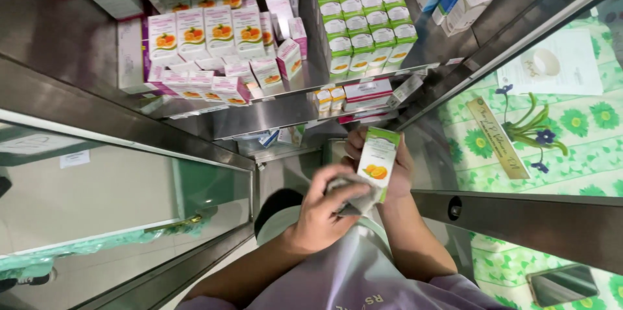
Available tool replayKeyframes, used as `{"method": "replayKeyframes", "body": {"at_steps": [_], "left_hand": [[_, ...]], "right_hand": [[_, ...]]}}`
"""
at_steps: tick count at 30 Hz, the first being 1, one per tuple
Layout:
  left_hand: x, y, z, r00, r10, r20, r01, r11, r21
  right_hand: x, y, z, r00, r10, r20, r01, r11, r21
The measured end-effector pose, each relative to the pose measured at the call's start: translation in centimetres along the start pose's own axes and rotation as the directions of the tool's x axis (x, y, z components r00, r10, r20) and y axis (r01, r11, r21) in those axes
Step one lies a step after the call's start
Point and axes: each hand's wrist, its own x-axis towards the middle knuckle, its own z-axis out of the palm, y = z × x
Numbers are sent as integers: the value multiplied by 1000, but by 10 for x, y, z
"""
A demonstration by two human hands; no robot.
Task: The person wipes small green and white boxes with a cloth inside a glass display cabinet. They handle the boxes one by one, turning them over to clean different sides before placing them back on the shelf.
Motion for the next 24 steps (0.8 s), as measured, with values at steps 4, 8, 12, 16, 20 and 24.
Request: {"method": "replayKeyframes", "body": {"at_steps": [4,8,12,16,20,24], "left_hand": [[20,8,15,992,-126,-7,124,984,-126],[30,-27,35,968,-249,44,250,917,-311],[45,-85,42,894,-443,70,448,885,-123],[81,-126,51,879,-442,181,470,867,-166],[105,-158,79,907,-350,234,369,929,-40],[126,-187,97,908,-286,306,300,954,1]], "right_hand": [[9,4,42,966,-63,-251,33,992,-125],[37,0,91,731,-280,-622,-8,908,-418],[29,-16,-10,884,-468,1,139,261,-955],[61,-25,-7,814,-568,122,133,-23,-991],[81,-57,-8,690,-709,146,-125,-316,-940],[103,-84,-1,645,-721,253,-133,-431,-892]]}}
